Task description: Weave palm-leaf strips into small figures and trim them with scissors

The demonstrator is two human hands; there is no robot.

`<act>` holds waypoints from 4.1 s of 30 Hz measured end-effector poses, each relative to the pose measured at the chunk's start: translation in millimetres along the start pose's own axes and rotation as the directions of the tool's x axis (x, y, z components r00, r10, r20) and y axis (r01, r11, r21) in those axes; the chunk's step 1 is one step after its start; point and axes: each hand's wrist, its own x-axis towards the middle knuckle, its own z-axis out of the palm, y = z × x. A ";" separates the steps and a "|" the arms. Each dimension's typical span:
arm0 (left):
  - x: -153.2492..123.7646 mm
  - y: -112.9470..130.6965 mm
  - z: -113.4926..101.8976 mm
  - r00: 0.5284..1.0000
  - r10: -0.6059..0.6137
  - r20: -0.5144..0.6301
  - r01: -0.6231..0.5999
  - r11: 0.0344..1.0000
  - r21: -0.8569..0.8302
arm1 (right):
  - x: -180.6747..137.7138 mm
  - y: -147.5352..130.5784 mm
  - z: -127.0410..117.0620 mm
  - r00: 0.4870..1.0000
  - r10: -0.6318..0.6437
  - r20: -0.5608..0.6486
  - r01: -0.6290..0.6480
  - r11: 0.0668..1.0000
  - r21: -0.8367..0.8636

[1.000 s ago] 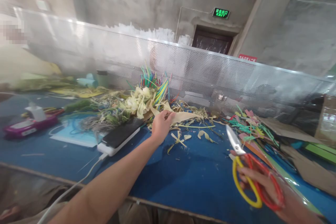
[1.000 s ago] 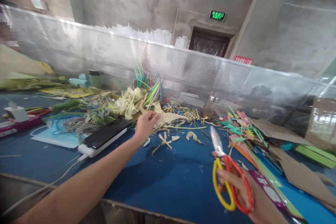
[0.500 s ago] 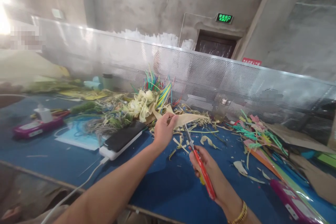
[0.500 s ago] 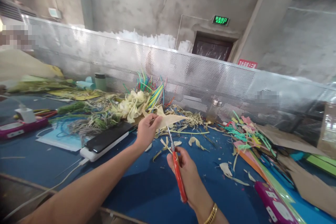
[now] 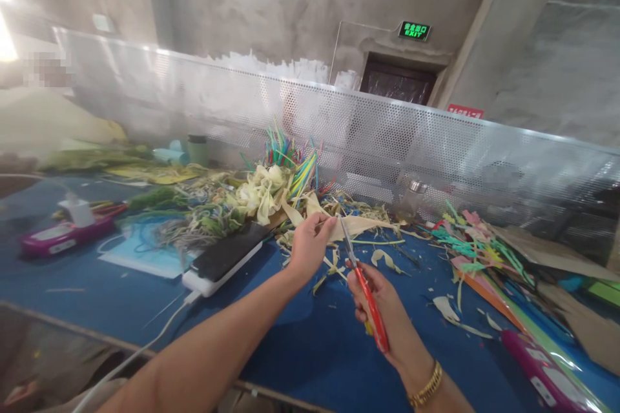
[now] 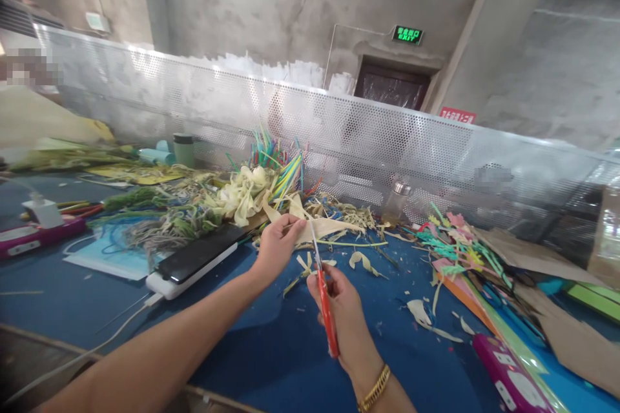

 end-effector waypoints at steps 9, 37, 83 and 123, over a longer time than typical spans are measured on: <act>0.1 2.1 0.6 1.000 -0.016 0.023 0.018 0.997 -0.072 | -2.7 1.2 -1.5 1.000 0.003 0.010 -0.003 1.000 0.005; 2.4 -3.0 6.9 0.911 -0.379 0.160 0.402 0.736 -0.545 | -15.0 29.4 -193.2 0.905 -0.314 -0.287 -0.272 0.090 -0.958; -3.9 -3.6 8.5 0.877 -0.189 0.441 0.362 0.864 -0.350 | 66.2 -12.7 -35.2 0.780 -0.613 0.126 0.558 0.590 -0.583; -4.4 11.5 1.0 0.946 0.068 0.318 -0.053 0.997 -0.057 | 59.7 -10.6 -23.3 0.727 -0.685 0.051 0.635 0.643 -0.428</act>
